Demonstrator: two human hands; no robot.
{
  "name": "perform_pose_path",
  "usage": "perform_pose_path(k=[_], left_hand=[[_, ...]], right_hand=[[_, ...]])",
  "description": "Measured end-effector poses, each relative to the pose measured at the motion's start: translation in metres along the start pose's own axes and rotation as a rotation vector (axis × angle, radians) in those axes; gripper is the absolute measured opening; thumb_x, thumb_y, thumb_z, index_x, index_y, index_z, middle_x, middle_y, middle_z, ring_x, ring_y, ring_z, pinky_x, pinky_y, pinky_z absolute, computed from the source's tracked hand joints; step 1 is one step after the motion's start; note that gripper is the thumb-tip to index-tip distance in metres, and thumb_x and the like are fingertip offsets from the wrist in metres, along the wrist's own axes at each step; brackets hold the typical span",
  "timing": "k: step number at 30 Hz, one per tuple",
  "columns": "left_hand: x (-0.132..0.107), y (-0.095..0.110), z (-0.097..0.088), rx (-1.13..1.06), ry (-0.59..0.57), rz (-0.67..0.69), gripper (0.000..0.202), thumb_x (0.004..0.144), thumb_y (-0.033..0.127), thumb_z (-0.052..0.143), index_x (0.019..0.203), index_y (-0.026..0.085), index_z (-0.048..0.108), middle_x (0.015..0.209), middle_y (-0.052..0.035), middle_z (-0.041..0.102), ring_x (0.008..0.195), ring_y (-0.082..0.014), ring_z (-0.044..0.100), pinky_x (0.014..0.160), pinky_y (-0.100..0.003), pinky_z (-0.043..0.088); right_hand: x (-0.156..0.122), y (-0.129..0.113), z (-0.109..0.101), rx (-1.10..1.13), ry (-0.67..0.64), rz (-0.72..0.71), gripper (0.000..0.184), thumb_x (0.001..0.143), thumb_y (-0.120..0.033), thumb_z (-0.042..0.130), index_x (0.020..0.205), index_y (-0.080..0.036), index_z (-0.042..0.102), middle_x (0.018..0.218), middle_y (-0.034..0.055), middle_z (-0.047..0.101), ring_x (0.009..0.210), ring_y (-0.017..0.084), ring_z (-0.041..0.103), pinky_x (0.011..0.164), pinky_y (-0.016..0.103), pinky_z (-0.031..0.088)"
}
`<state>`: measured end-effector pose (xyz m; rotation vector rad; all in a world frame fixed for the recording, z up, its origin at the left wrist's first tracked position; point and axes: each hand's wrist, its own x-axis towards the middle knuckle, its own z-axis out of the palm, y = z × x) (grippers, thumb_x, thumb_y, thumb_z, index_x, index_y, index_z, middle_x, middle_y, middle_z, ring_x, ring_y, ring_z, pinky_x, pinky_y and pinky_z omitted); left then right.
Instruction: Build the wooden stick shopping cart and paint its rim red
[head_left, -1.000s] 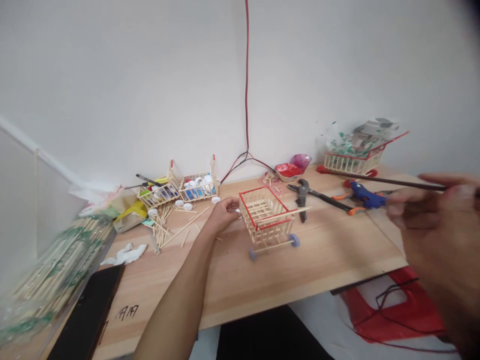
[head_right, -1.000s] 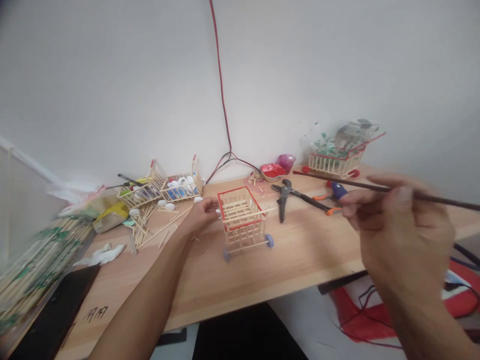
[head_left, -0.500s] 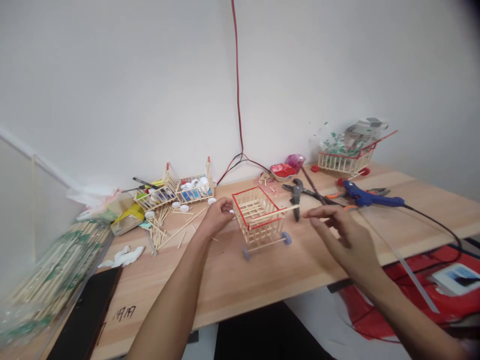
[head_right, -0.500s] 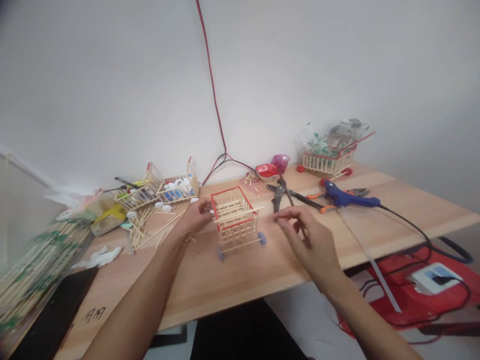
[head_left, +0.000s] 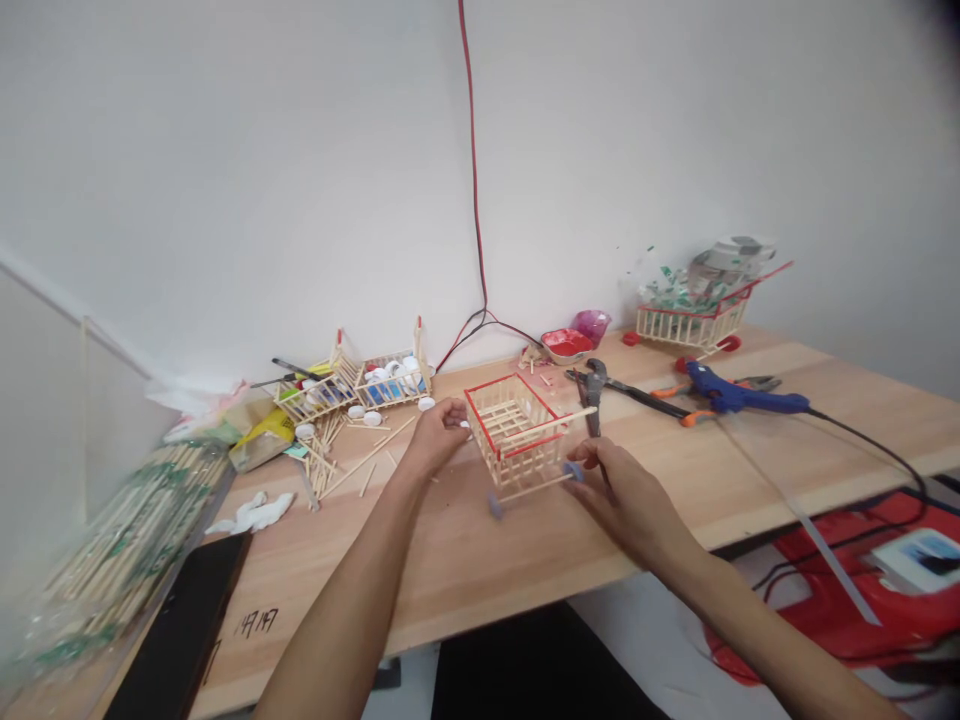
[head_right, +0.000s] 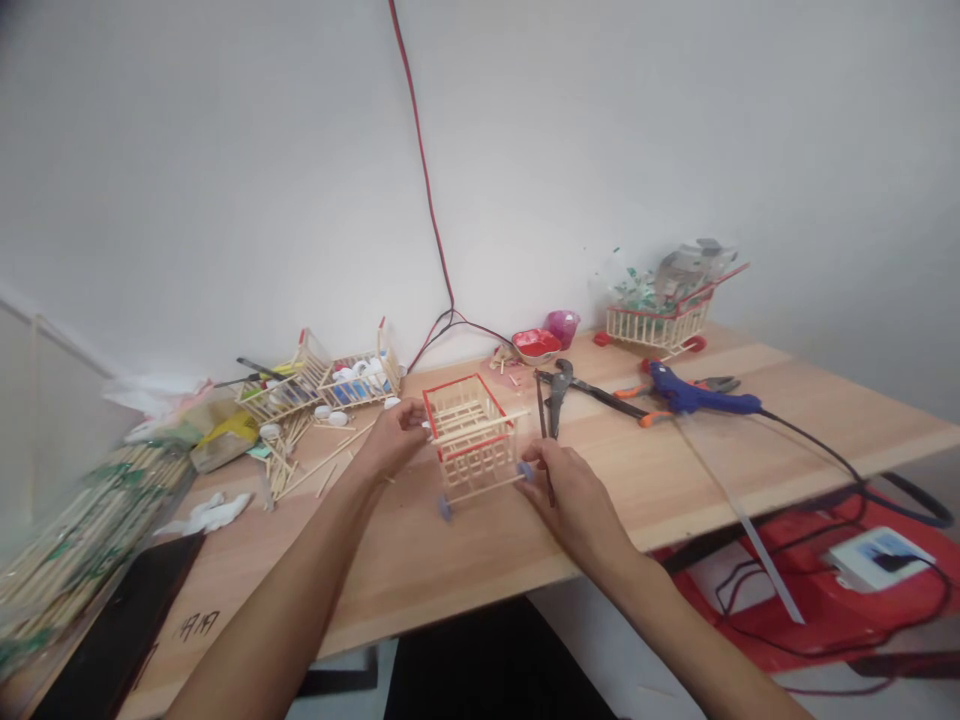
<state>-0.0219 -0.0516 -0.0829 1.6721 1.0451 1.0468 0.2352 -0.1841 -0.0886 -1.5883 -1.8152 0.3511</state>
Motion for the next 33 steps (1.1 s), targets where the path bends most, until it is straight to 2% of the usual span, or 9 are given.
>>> perform_pose_path(k=[4, 10, 23, 29, 33], left_hand=[[-0.001, 0.001, 0.0, 0.001, 0.017, -0.001, 0.031, 0.06, 0.008, 0.058, 0.09, 0.014, 0.066, 0.087, -0.0042, 0.069, 0.079, -0.0144, 0.062, 0.076, -0.027, 0.048], [-0.004, 0.001, 0.001, -0.002, 0.11, -0.015, 0.032, 0.059, 0.007, 0.059, 0.089, 0.014, 0.065, 0.085, -0.003, 0.068, 0.077, -0.0135, 0.062, 0.073, -0.026, 0.048], [-0.012, 0.003, 0.017, 0.095, 0.348, -0.038, 0.034, 0.061, 0.006, 0.058, 0.093, 0.015, 0.064, 0.085, -0.003, 0.067, 0.079, -0.0156, 0.062, 0.073, -0.026, 0.047], [-0.017, 0.013, 0.022, 0.195, 0.335, -0.04, 0.035, 0.065, 0.007, 0.06, 0.099, 0.017, 0.064, 0.092, -0.0037, 0.069, 0.083, -0.0166, 0.063, 0.075, -0.026, 0.047], [-0.019, 0.022, 0.023, 0.345, 0.35, -0.062, 0.033, 0.066, 0.008, 0.061, 0.097, 0.018, 0.064, 0.087, -0.0012, 0.068, 0.077, -0.0153, 0.061, 0.071, -0.025, 0.044]], right_hand=[[0.002, -0.004, -0.002, 0.015, -0.034, 0.06, 0.014, 0.085, -0.03, 0.054, 0.097, -0.024, 0.049, 0.082, 0.0013, 0.062, 0.077, 0.02, 0.059, 0.068, 0.031, 0.044], [0.021, 0.002, 0.0, 0.01, 0.012, 0.015, 0.008, 0.086, -0.025, 0.051, 0.092, -0.024, 0.046, 0.073, -0.0016, 0.056, 0.066, 0.017, 0.055, 0.062, 0.027, 0.04], [0.067, 0.02, -0.001, -0.12, 0.002, -0.132, 0.006, 0.086, -0.018, 0.046, 0.088, -0.024, 0.043, 0.081, 0.0019, 0.059, 0.07, 0.017, 0.055, 0.061, 0.027, 0.038], [0.075, 0.022, -0.001, -0.159, 0.028, -0.193, 0.007, 0.087, -0.017, 0.044, 0.083, -0.022, 0.045, 0.077, 0.0045, 0.06, 0.07, 0.019, 0.054, 0.061, 0.028, 0.037], [0.078, 0.026, 0.0, -0.144, 0.023, -0.201, 0.005, 0.088, -0.019, 0.044, 0.085, -0.022, 0.047, 0.078, 0.0046, 0.06, 0.072, 0.019, 0.054, 0.063, 0.029, 0.037]])
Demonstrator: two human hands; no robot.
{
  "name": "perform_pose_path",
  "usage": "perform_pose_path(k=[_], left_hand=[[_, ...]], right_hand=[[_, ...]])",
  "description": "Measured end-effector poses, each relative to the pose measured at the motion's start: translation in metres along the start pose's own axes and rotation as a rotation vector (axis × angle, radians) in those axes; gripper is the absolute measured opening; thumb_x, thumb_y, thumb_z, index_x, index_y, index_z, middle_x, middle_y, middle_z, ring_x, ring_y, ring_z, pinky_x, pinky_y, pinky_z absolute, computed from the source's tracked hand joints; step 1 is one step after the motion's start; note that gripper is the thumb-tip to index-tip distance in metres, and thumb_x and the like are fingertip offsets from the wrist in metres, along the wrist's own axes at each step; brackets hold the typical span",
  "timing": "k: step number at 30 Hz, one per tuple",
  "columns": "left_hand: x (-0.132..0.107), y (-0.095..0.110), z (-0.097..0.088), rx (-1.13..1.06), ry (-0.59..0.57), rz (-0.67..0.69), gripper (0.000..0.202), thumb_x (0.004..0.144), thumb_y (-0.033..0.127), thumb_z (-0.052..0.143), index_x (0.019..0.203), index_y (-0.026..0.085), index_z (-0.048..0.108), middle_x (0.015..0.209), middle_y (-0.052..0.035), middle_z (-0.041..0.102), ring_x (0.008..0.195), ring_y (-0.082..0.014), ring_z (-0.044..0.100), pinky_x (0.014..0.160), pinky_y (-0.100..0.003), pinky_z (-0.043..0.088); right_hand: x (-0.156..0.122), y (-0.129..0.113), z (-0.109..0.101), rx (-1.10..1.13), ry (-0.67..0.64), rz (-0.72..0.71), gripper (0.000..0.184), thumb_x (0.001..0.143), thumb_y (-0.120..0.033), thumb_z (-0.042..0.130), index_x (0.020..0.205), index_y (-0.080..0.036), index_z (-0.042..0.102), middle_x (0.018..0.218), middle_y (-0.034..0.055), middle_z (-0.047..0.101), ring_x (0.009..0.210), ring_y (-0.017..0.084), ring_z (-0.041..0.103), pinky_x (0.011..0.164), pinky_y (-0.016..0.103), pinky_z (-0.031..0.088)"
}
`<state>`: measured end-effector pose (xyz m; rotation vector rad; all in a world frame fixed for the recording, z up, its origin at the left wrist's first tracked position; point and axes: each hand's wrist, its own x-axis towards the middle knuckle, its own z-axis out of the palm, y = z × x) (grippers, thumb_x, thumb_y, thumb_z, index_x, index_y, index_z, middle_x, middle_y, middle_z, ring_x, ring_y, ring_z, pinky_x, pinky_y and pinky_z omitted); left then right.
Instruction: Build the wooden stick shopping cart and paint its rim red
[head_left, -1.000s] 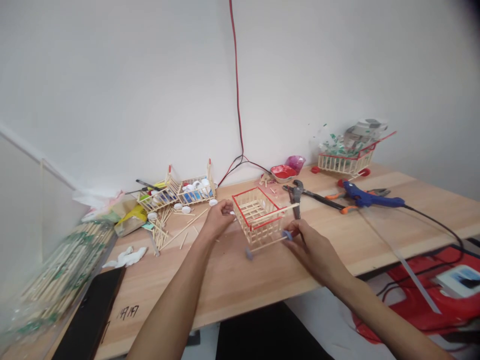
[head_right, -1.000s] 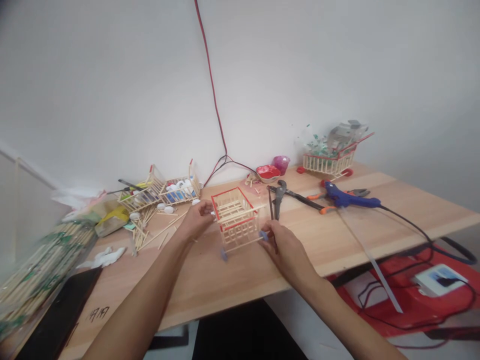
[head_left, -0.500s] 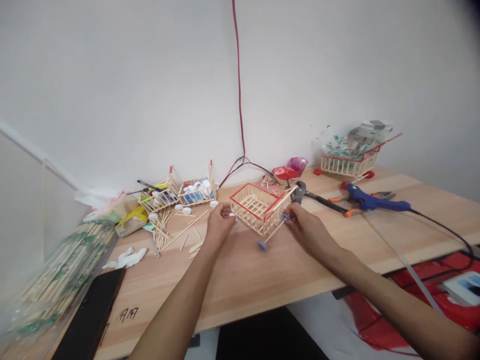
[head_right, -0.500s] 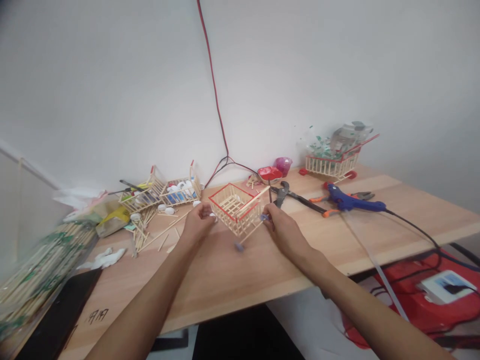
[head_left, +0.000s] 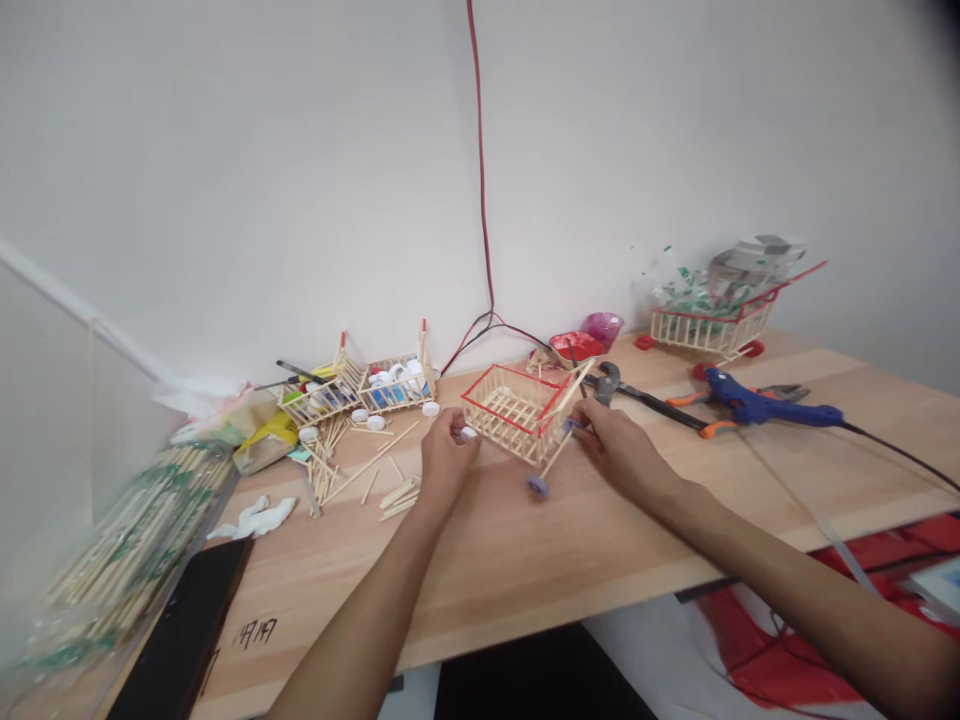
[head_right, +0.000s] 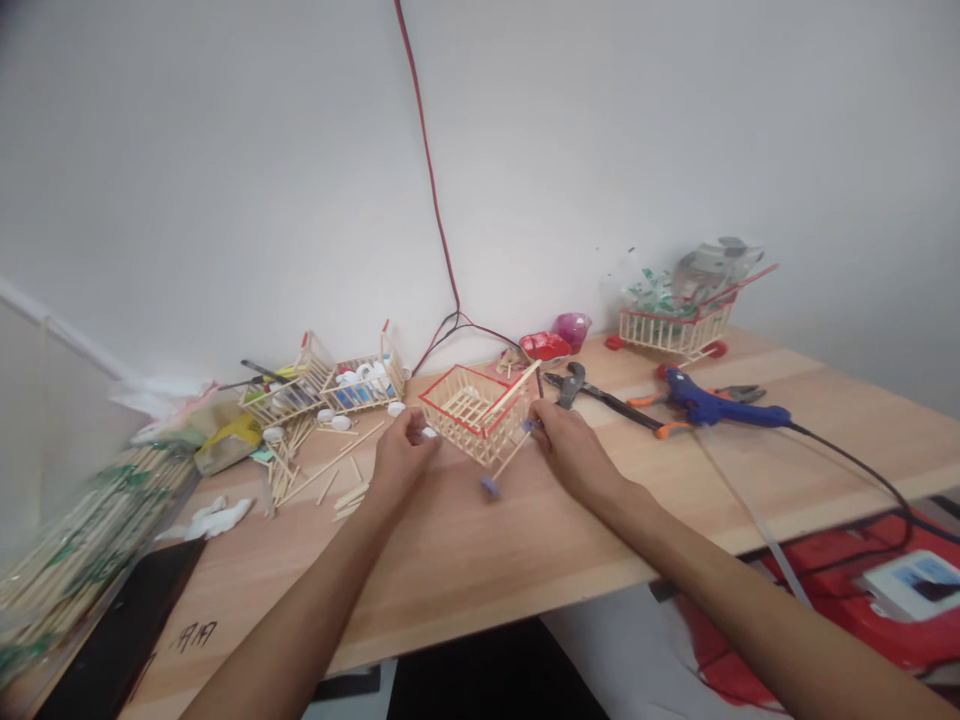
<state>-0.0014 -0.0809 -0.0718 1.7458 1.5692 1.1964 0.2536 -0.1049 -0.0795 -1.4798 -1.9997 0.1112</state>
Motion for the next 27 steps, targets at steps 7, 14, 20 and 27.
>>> perform_pose_path(k=[7, 14, 20, 27], left_hand=[[-0.004, 0.004, -0.005, 0.025, 0.047, -0.021, 0.021, 0.065, 0.01, 0.062, 0.085, 0.018, 0.061, 0.076, 0.0022, 0.063, 0.069, -0.0135, 0.057, 0.064, -0.023, 0.041], [-0.021, 0.003, -0.015, 0.003, 0.076, -0.11, 0.017, 0.066, 0.018, 0.066, 0.079, 0.02, 0.056, 0.072, 0.0036, 0.06, 0.066, -0.0135, 0.057, 0.061, -0.023, 0.041], [-0.037, 0.005, -0.018, -0.045, 0.075, -0.146, 0.015, 0.067, 0.018, 0.064, 0.081, 0.02, 0.058, 0.074, 0.0023, 0.063, 0.068, -0.0144, 0.059, 0.062, -0.023, 0.044], [-0.04, 0.004, -0.023, -0.037, 0.094, -0.137, 0.016, 0.068, 0.021, 0.065, 0.081, 0.02, 0.057, 0.074, 0.0023, 0.061, 0.066, -0.0144, 0.058, 0.06, -0.023, 0.042]], right_hand=[[0.014, 0.009, 0.007, 0.05, -0.023, -0.045, 0.007, 0.087, -0.016, 0.044, 0.088, -0.021, 0.049, 0.082, 0.0053, 0.06, 0.076, 0.02, 0.054, 0.066, 0.03, 0.039], [0.027, 0.008, 0.017, 0.095, -0.035, -0.122, 0.013, 0.088, -0.017, 0.044, 0.094, -0.018, 0.055, 0.095, 0.0102, 0.065, 0.084, 0.022, 0.058, 0.075, 0.033, 0.044], [0.023, 0.004, -0.002, 0.066, 0.057, -0.062, 0.02, 0.09, -0.027, 0.046, 0.104, -0.018, 0.059, 0.094, 0.0103, 0.067, 0.085, 0.024, 0.061, 0.075, 0.035, 0.046], [0.009, -0.012, -0.079, 0.497, 0.528, 0.135, 0.039, 0.095, -0.047, 0.043, 0.108, -0.019, 0.065, 0.083, 0.0062, 0.066, 0.075, 0.018, 0.06, 0.075, 0.034, 0.046]])
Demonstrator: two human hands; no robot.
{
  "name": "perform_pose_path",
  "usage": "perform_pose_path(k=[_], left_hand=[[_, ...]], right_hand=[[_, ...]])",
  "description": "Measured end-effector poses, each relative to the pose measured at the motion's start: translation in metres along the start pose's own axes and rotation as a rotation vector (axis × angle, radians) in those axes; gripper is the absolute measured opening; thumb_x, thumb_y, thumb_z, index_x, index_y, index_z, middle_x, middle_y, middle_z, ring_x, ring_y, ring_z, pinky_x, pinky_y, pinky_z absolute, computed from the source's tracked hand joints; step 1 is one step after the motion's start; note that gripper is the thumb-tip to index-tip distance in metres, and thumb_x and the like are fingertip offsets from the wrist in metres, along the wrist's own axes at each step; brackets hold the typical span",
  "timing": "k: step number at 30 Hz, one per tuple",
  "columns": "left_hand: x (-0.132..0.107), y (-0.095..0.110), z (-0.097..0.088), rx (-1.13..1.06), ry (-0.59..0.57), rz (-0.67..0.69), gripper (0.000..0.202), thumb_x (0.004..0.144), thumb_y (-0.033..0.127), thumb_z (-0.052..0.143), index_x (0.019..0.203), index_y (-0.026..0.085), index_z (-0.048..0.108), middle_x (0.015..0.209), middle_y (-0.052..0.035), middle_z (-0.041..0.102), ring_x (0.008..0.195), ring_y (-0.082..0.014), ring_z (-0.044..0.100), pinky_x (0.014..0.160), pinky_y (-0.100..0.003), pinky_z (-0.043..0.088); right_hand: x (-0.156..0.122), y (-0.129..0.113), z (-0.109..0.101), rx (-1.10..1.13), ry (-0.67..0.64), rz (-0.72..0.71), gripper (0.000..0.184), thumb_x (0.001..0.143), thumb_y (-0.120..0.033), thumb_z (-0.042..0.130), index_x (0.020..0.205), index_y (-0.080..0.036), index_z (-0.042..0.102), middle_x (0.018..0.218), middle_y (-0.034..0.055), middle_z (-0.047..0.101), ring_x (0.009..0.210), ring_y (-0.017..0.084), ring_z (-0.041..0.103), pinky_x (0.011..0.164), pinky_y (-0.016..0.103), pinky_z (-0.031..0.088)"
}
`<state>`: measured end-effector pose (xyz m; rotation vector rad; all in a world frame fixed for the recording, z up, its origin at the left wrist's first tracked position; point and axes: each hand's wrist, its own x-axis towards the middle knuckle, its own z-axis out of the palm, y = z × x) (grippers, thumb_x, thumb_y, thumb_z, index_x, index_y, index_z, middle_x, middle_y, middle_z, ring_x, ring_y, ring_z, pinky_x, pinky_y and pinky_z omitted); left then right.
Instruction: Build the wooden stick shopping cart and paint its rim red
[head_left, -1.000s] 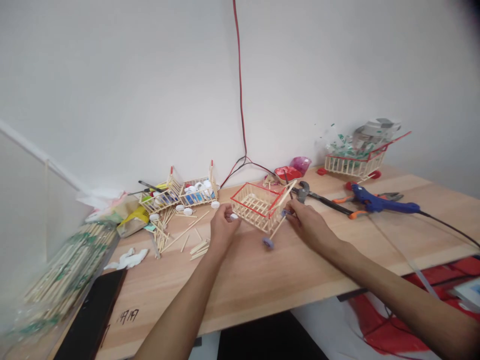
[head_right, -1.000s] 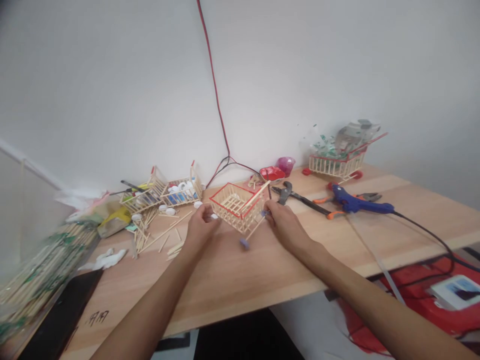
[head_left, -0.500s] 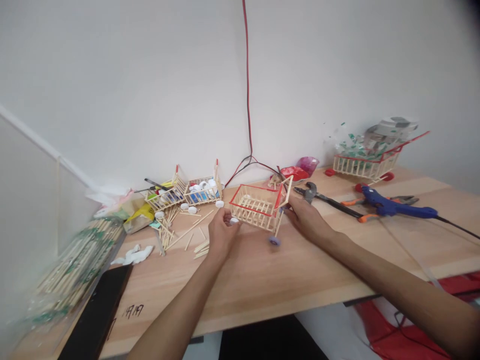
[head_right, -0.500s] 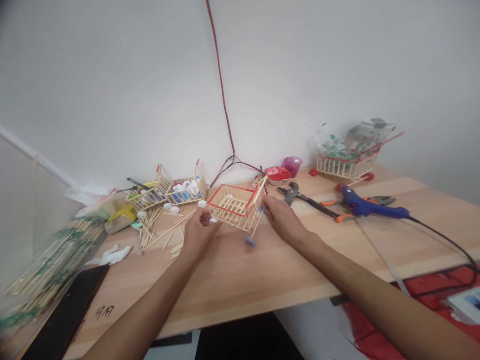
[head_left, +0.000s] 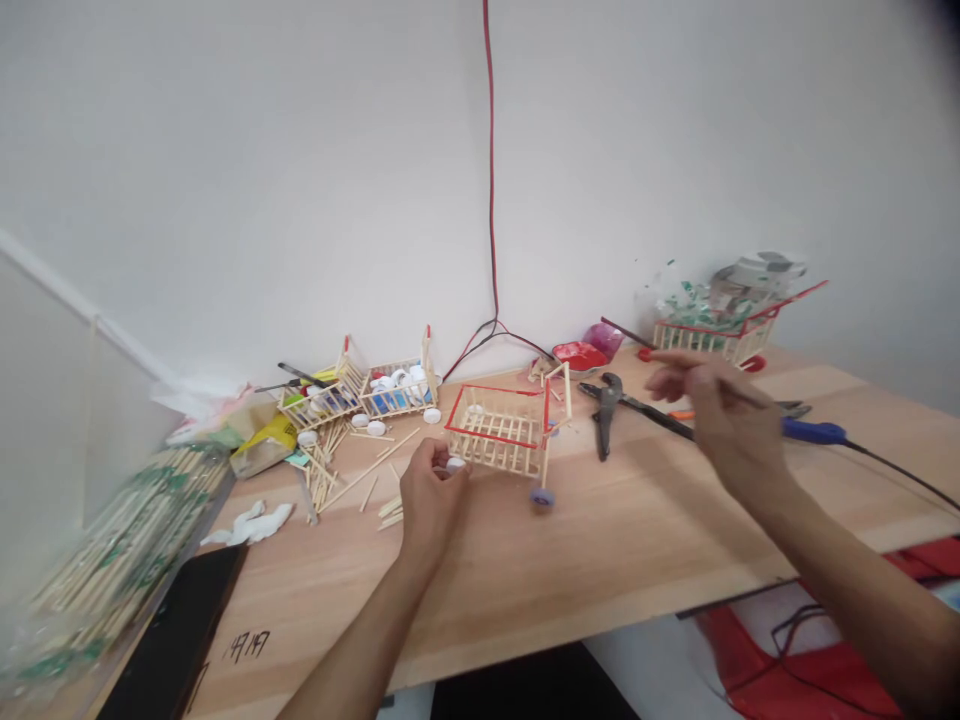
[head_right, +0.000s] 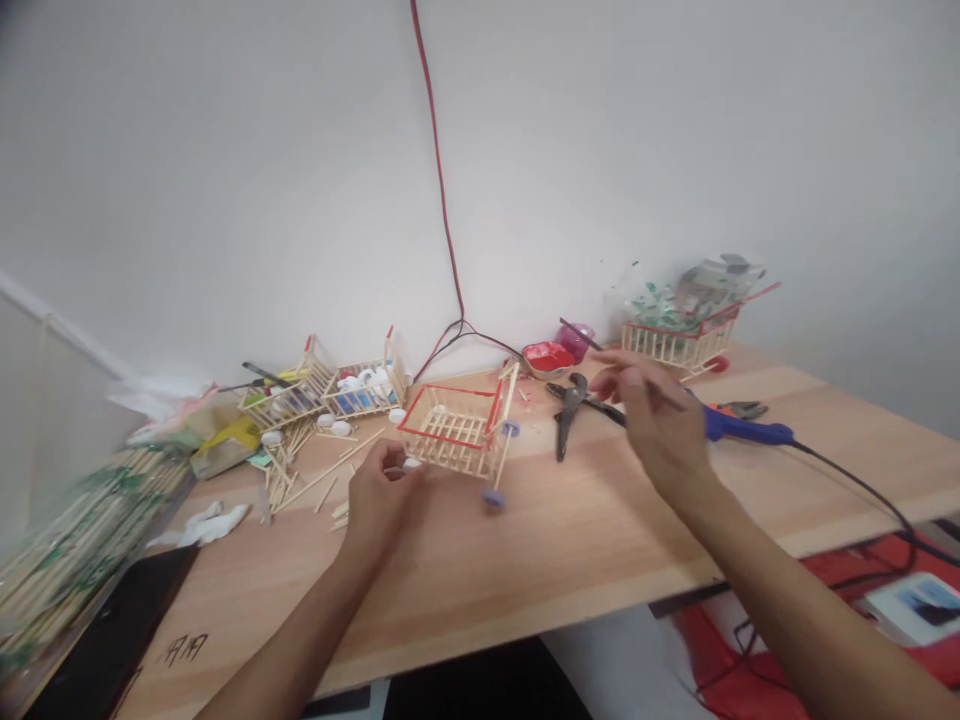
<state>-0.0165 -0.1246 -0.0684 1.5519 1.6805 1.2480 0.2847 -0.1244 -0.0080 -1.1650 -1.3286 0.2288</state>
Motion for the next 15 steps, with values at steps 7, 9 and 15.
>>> perform_pose_path(k=[7, 9, 15], left_hand=[[0.0, 0.0, 0.0, -0.043, -0.008, -0.022, 0.016, 0.066, 0.02, 0.065, 0.079, 0.021, 0.057, 0.069, 0.0038, 0.059, 0.062, -0.0138, 0.056, 0.057, -0.023, 0.041], [0.001, 0.0, 0.0, -0.037, -0.005, -0.02, 0.015, 0.065, 0.02, 0.065, 0.078, 0.021, 0.056, 0.068, 0.0042, 0.058, 0.062, -0.0137, 0.056, 0.058, -0.023, 0.041], [0.003, -0.003, -0.001, -0.045, -0.015, 0.0, 0.016, 0.065, 0.018, 0.063, 0.08, 0.021, 0.059, 0.072, 0.0026, 0.063, 0.064, -0.0149, 0.058, 0.06, -0.024, 0.042]], right_hand=[[0.033, -0.029, -0.053, 0.422, 0.106, 0.328, 0.041, 0.083, -0.057, 0.058, 0.082, -0.019, 0.073, 0.074, 0.008, 0.058, 0.064, 0.017, 0.055, 0.057, 0.034, 0.046], [0.04, -0.032, -0.06, 0.44, 0.091, 0.337, 0.033, 0.073, -0.052, 0.072, 0.073, -0.02, 0.071, 0.067, 0.0063, 0.055, 0.059, 0.016, 0.053, 0.051, 0.032, 0.043], [0.046, -0.05, -0.055, 0.303, -0.013, 0.299, 0.039, 0.061, -0.054, 0.081, 0.067, -0.017, 0.068, 0.061, 0.0045, 0.051, 0.052, 0.012, 0.049, 0.04, 0.025, 0.035]])
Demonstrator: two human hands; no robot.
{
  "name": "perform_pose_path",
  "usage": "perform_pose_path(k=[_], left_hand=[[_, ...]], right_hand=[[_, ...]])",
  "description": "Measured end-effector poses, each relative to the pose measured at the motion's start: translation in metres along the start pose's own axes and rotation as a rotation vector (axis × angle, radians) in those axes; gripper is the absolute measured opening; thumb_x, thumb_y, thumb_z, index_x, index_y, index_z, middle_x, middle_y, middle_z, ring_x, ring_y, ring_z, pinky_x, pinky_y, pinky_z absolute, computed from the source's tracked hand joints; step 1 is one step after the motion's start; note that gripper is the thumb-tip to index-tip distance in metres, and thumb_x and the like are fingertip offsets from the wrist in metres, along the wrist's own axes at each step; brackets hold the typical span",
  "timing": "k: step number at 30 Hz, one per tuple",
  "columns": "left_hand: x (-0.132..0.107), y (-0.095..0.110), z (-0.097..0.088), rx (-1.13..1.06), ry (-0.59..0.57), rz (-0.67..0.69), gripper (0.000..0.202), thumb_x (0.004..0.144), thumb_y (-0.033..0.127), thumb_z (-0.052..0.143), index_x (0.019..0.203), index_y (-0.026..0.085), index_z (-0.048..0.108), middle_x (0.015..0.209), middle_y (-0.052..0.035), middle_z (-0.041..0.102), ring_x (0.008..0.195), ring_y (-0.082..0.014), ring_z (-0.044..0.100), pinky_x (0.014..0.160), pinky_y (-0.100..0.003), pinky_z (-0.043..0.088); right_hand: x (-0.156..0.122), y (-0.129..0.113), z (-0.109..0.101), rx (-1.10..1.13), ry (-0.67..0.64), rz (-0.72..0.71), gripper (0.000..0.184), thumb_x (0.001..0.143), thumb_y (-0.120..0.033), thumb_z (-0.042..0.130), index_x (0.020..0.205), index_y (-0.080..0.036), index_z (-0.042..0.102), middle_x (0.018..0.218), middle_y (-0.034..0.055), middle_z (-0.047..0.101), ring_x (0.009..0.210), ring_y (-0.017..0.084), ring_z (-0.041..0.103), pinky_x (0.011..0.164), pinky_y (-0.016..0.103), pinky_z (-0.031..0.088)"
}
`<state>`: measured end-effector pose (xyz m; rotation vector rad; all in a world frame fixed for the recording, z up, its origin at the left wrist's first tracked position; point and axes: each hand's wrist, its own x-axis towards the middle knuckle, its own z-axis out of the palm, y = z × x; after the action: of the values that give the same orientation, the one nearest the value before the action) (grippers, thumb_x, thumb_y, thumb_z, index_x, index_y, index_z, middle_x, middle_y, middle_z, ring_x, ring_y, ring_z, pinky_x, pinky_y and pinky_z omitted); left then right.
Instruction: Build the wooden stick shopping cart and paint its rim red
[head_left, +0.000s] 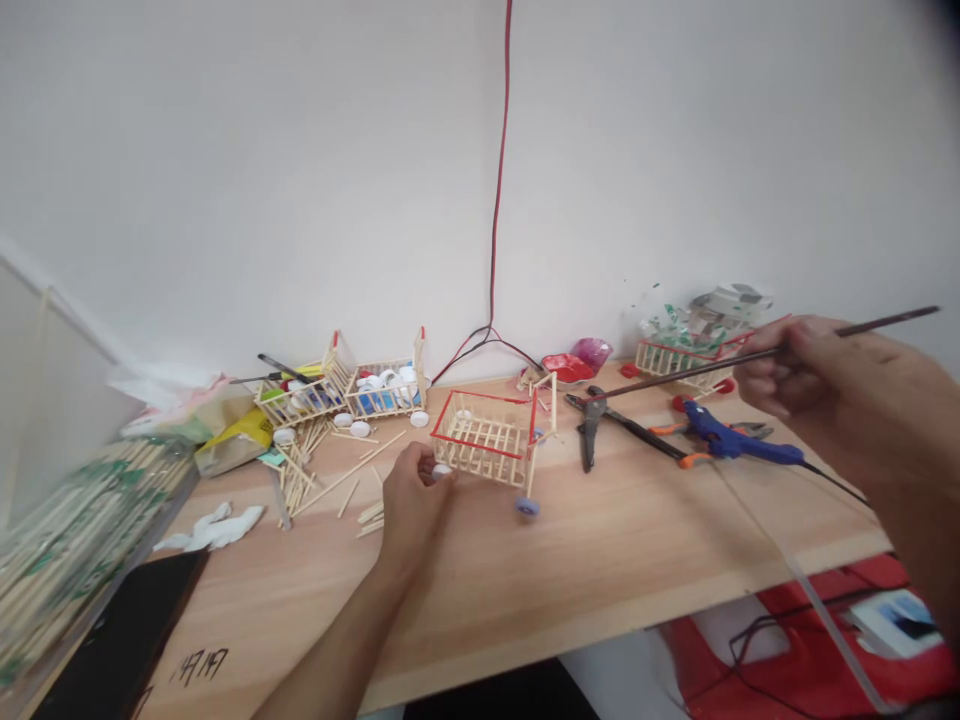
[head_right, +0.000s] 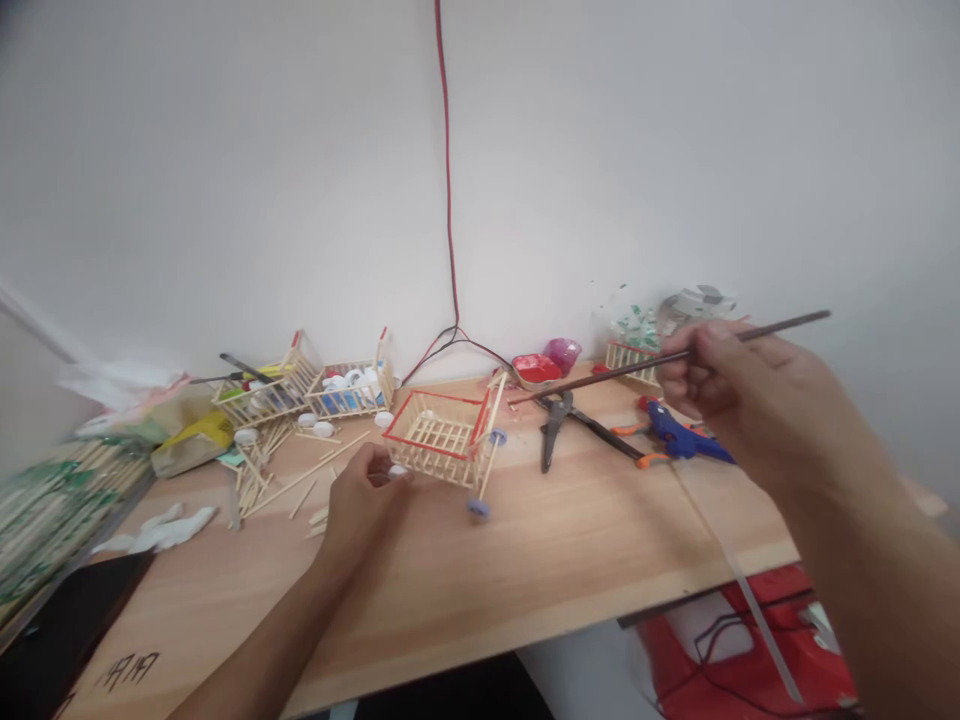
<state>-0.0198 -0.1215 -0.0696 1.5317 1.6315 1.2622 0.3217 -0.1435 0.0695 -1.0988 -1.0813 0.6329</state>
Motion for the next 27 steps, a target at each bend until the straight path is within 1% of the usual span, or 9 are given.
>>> perform_pose_path(k=[4, 6, 8, 11, 14, 17, 21, 27], left_hand=[[0.001, -0.001, -0.001, 0.018, -0.007, 0.002, 0.016, 0.065, 0.017, 0.063, 0.081, 0.021, 0.059, 0.074, 0.0017, 0.064, 0.068, -0.0161, 0.06, 0.063, -0.025, 0.044], [0.001, -0.001, -0.002, 0.031, -0.014, -0.006, 0.016, 0.066, 0.017, 0.062, 0.081, 0.021, 0.059, 0.075, 0.0014, 0.064, 0.069, -0.0166, 0.061, 0.064, -0.026, 0.044], [0.001, 0.0, -0.002, 0.04, -0.014, -0.017, 0.016, 0.065, 0.017, 0.062, 0.08, 0.021, 0.058, 0.074, 0.0015, 0.064, 0.069, -0.0167, 0.061, 0.064, -0.026, 0.044], [0.002, 0.002, -0.002, 0.039, -0.011, -0.029, 0.016, 0.064, 0.017, 0.064, 0.078, 0.021, 0.057, 0.071, 0.0021, 0.063, 0.066, -0.0165, 0.06, 0.062, -0.025, 0.043], [0.004, 0.003, -0.003, 0.033, -0.013, -0.036, 0.016, 0.064, 0.018, 0.064, 0.078, 0.021, 0.057, 0.071, 0.002, 0.064, 0.066, -0.0164, 0.061, 0.061, -0.025, 0.043], [0.004, 0.002, -0.003, 0.037, -0.017, -0.053, 0.016, 0.064, 0.019, 0.065, 0.078, 0.021, 0.057, 0.072, 0.0018, 0.064, 0.066, -0.0165, 0.061, 0.061, -0.025, 0.043], [0.004, 0.0, -0.001, 0.037, -0.028, -0.049, 0.015, 0.066, 0.021, 0.065, 0.079, 0.022, 0.056, 0.071, 0.0026, 0.063, 0.065, -0.0158, 0.06, 0.061, -0.025, 0.043], [0.005, -0.001, -0.001, 0.04, -0.041, -0.058, 0.015, 0.067, 0.023, 0.064, 0.078, 0.022, 0.055, 0.071, 0.0032, 0.061, 0.065, -0.0154, 0.059, 0.06, -0.025, 0.043]], right_hand=[[-0.001, -0.003, 0.016, -0.069, -0.053, 0.026, 0.044, 0.063, -0.059, 0.078, 0.07, -0.017, 0.067, 0.062, 0.0033, 0.054, 0.055, 0.01, 0.052, 0.045, 0.022, 0.045], [0.002, 0.0, 0.023, -0.075, -0.082, 0.03, 0.044, 0.067, -0.059, 0.076, 0.072, -0.017, 0.066, 0.062, 0.0019, 0.053, 0.055, 0.009, 0.051, 0.045, 0.02, 0.044], [0.005, 0.004, 0.026, -0.069, -0.09, 0.029, 0.042, 0.071, -0.058, 0.074, 0.075, -0.017, 0.065, 0.063, 0.0008, 0.052, 0.054, 0.008, 0.049, 0.043, 0.017, 0.042], [0.01, 0.009, 0.03, -0.068, -0.101, 0.03, 0.04, 0.074, -0.055, 0.073, 0.076, -0.016, 0.063, 0.064, 0.0002, 0.052, 0.053, 0.007, 0.047, 0.041, 0.017, 0.038], [0.015, 0.011, 0.032, -0.097, -0.117, 0.029, 0.042, 0.075, -0.056, 0.071, 0.076, -0.015, 0.062, 0.064, 0.0001, 0.052, 0.053, 0.007, 0.048, 0.04, 0.016, 0.037], [0.021, 0.013, 0.033, -0.138, -0.126, 0.012, 0.042, 0.078, -0.056, 0.067, 0.077, -0.014, 0.062, 0.064, -0.0003, 0.052, 0.055, 0.006, 0.05, 0.044, 0.015, 0.041], [0.032, 0.018, 0.034, -0.117, -0.146, 0.019, 0.039, 0.082, -0.053, 0.066, 0.079, -0.014, 0.062, 0.065, -0.0005, 0.053, 0.057, 0.005, 0.051, 0.052, 0.013, 0.046], [0.047, 0.023, 0.037, -0.111, -0.108, 0.029, 0.039, 0.082, -0.051, 0.066, 0.079, -0.013, 0.063, 0.065, -0.0008, 0.053, 0.055, 0.004, 0.05, 0.051, 0.013, 0.046]])
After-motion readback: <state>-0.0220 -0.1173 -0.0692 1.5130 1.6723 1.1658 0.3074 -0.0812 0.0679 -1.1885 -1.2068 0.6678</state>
